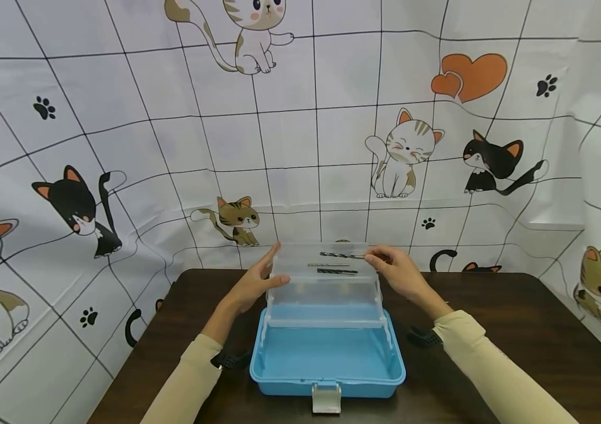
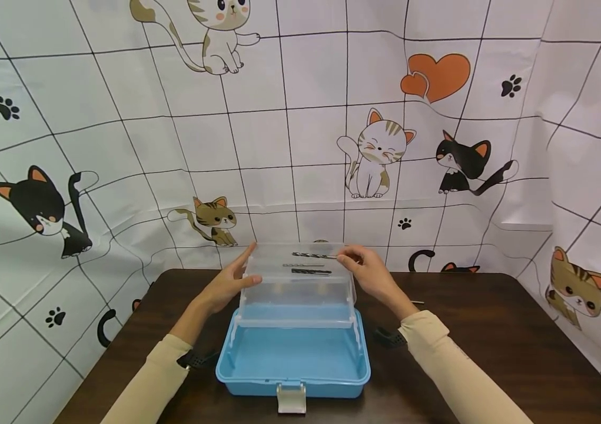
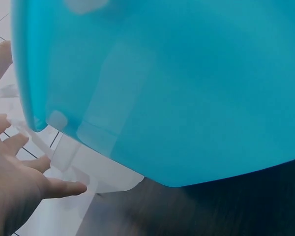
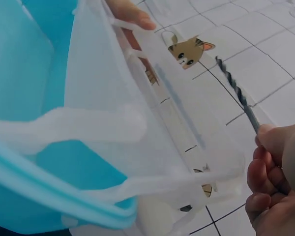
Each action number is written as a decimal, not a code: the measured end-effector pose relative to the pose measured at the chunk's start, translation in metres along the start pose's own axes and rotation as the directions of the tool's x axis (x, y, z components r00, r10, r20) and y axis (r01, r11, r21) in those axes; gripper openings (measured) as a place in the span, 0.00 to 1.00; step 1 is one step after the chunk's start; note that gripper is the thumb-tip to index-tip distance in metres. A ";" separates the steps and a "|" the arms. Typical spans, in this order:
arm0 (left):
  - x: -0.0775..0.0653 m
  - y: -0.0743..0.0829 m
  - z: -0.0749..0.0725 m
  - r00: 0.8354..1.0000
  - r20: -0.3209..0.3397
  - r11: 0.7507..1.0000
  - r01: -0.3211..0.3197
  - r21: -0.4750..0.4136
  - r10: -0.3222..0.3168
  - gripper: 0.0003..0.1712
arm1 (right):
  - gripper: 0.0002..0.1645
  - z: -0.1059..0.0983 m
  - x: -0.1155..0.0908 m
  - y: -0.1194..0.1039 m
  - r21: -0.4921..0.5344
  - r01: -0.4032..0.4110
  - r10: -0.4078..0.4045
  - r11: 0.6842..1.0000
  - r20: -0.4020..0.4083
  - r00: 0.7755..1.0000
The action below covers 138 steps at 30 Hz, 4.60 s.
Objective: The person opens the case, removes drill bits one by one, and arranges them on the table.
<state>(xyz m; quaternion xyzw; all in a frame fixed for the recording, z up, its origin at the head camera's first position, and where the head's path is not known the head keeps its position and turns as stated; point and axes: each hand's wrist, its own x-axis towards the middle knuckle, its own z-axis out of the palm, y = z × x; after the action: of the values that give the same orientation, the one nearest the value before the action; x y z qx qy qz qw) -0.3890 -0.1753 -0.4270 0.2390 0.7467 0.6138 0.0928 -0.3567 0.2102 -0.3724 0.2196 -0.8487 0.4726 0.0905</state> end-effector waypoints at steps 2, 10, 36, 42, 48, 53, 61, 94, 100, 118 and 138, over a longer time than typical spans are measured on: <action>0.000 0.000 0.001 1.000 -0.003 1.000 0.002 0.002 -0.002 0.55 | 0.23 -0.003 -0.004 0.004 0.032 -0.047 0.048 0.998 -0.022 0.999; 0.001 -0.002 0.003 1.000 0.009 1.000 -0.025 -0.003 0.025 0.55 | 0.25 -0.023 -0.019 0.025 0.090 -0.117 0.127 0.989 -0.115 0.985; -0.001 0.001 -0.001 1.000 0.009 0.998 -0.008 0.056 0.008 0.55 | 0.18 -0.078 -0.099 0.112 0.639 -0.163 0.331 0.752 -0.152 0.931; 0.000 0.002 0.000 1.000 -0.007 0.994 -0.017 0.107 0.018 0.57 | 0.23 -0.088 -0.116 0.125 0.523 -0.240 0.376 0.817 -0.168 0.911; 0.000 0.002 0.001 1.000 -0.003 0.991 -0.027 0.131 0.027 0.57 | 0.29 -0.087 -0.129 0.128 0.404 -0.284 0.384 0.870 -0.193 0.903; -0.001 0.002 0.000 1.000 -0.016 0.991 -0.016 0.135 0.018 0.57 | 0.28 -0.079 -0.129 0.133 0.267 -0.274 0.337 0.924 -0.226 0.914; -0.003 0.000 -0.001 1.000 -0.021 0.990 -0.007 0.144 0.010 0.57 | 0.16 -0.075 -0.129 0.135 -0.158 -0.231 0.174 0.960 -0.310 0.935; 0.000 0.001 0.001 0.999 -0.018 0.995 -0.033 0.093 0.034 0.54 | 0.11 -0.073 -0.123 0.138 -0.332 -0.178 0.071 0.926 -0.311 0.948; -0.002 -0.001 0.004 0.998 -0.024 0.995 -0.048 0.082 0.050 0.53 | 0.16 -0.071 -0.125 0.133 -0.268 -0.180 0.093 0.947 -0.308 0.947; -0.005 -0.007 0.018 0.996 -0.044 0.996 -0.074 0.039 0.076 0.50 | 0.19 -0.044 -0.082 0.074 -0.095 -0.096 0.075 0.991 -0.207 0.975; -0.007 -0.006 0.024 0.996 -0.063 0.996 -0.062 0.057 0.065 0.52 | 0.11 0.000 0.003 -0.022 -0.144 0.149 -0.137 0.978 0.094 0.986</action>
<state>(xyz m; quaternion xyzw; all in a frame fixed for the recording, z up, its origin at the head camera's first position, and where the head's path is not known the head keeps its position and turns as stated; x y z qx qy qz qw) -0.3738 -0.1582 -0.4398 0.2449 0.7581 0.6029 0.0423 -0.3491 0.1998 -0.3549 0.2923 -0.8669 0.3899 0.1051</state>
